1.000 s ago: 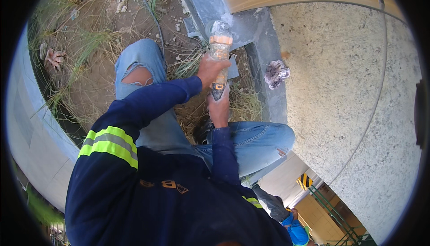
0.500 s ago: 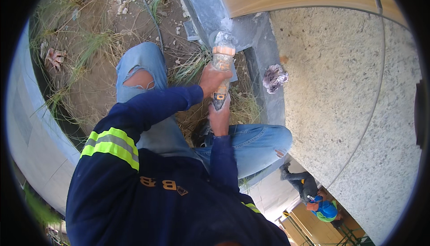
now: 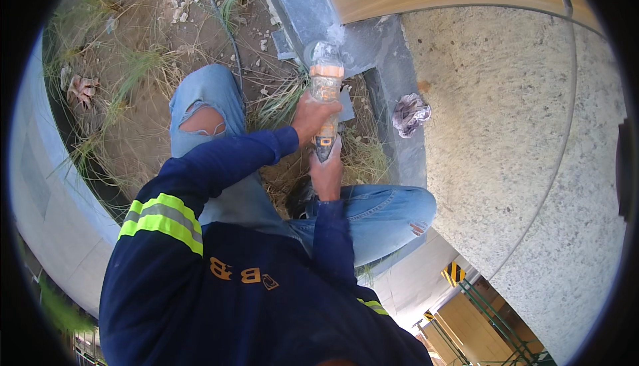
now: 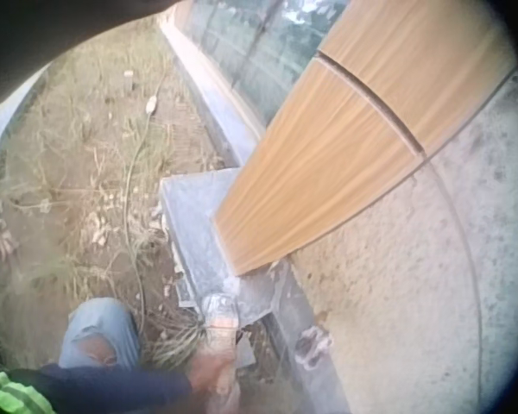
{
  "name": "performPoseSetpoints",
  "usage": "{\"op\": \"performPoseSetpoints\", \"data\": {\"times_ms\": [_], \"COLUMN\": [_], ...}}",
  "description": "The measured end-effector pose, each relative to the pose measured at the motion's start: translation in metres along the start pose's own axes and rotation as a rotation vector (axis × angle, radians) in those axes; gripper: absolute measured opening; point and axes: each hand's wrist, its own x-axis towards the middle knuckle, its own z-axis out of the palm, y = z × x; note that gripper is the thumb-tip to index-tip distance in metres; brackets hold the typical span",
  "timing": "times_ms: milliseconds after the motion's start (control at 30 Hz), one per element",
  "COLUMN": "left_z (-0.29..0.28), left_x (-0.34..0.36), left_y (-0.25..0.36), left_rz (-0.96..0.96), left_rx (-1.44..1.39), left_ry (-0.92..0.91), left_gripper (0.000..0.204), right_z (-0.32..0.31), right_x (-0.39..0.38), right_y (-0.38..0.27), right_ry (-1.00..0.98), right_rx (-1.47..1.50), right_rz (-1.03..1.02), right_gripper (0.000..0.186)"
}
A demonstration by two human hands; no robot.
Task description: The person kneels on the ground and uses a handheld power grinder to smooth a concrete surface at the base of a wall. The person holds the tool with both hands and moves it along the edge of the concrete.
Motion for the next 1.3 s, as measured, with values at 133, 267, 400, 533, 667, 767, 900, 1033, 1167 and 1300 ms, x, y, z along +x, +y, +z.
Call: {"op": "performPoseSetpoints", "data": {"times_ms": [133,267,400,533,667,767,900,1033,1167,1300], "left_z": [-0.005,0.003,0.002,-0.006,0.001,0.009,-0.006,-0.005,0.004,-0.004], "left_x": [0.018,0.013,0.005,0.021,0.023,0.007,0.021,0.029,0.016,0.018], "left_y": [0.014,0.023,0.015,0.031,0.032,0.019,0.018,0.034,0.030,0.031], "left_rz": [0.041,-0.042,-0.002,0.073,-0.015,0.015,0.072,0.014,-0.015,0.031], "left_rx": [0.031,-0.015,-0.067,-0.066,0.066,-0.105,-0.073,-0.105,-0.108,-0.117], "left_ry": [-0.045,-0.106,0.005,-0.023,-0.078,-0.005,-0.005,-0.093,-0.044,-0.041], "left_gripper": [0.038,0.041,0.039,0.031,0.035,0.034,0.037,0.036,0.037,0.041], "right_z": [0.009,0.008,-0.002,0.002,0.007,0.001,-0.003,0.003,0.002,-0.001], "right_x": [0.022,0.018,0.012,0.029,0.028,0.013,0.023,0.034,0.022,0.025], "right_y": [-0.006,0.001,-0.003,-0.021,-0.011,-0.006,-0.020,-0.020,-0.009,-0.013], "right_ry": [0.005,0.011,-0.020,-0.036,0.052,0.045,-0.022,0.045,0.075,0.007], "right_rx": [0.004,0.046,-0.009,-0.015,0.024,0.037,-0.070,-0.034,0.004,-0.065], "right_rz": [0.011,0.114,0.002,0.011,-0.006,-0.059,-0.009,-0.056,-0.076,-0.076], "right_gripper": [0.080,0.081,0.082,0.082,0.081,0.079,0.079,0.078,0.077,0.079]}}
